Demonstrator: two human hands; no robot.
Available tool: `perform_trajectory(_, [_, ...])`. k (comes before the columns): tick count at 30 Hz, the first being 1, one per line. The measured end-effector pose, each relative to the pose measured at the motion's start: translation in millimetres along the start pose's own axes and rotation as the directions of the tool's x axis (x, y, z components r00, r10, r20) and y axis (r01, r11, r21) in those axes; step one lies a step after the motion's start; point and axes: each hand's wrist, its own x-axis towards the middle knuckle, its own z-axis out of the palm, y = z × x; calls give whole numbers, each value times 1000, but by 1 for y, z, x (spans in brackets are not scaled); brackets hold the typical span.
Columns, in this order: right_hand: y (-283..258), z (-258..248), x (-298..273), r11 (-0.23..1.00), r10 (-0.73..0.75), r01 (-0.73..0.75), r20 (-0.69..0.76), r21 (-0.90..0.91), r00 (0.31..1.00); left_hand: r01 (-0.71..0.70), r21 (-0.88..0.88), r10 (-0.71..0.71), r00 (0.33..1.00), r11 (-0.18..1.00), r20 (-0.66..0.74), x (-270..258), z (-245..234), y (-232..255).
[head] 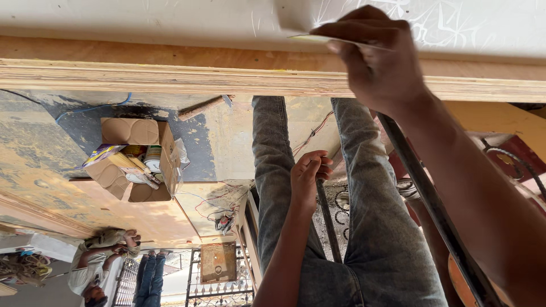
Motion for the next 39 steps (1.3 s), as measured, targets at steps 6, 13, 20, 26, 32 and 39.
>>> perform_trajectory(6, [-20,0,-12,995,33,-36,32,97,999,-15,-17,15,1000,1000,14,0,-1,0])
perform_trajectory(13, [-13,31,27,996,-88,88,21,10,996,5,-35,-5,1000,999,-5,0,-1,6])
perform_trajectory(20, [-62,-13,13,994,58,-70,140,81,988,-23,-68,26,999,997,41,2,-3,5])
perform_trajectory(26, [-44,-4,37,994,-60,62,19,-87,998,18,-58,-19,1000,998,-15,0,-1,11])
perform_trajectory(32, [-19,37,39,987,155,-161,187,20,970,4,-87,-4,1000,996,0,0,-6,6])
perform_trajectory(39, [-31,8,38,998,-15,11,69,64,998,-3,-109,5,1000,994,19,2,-6,5])
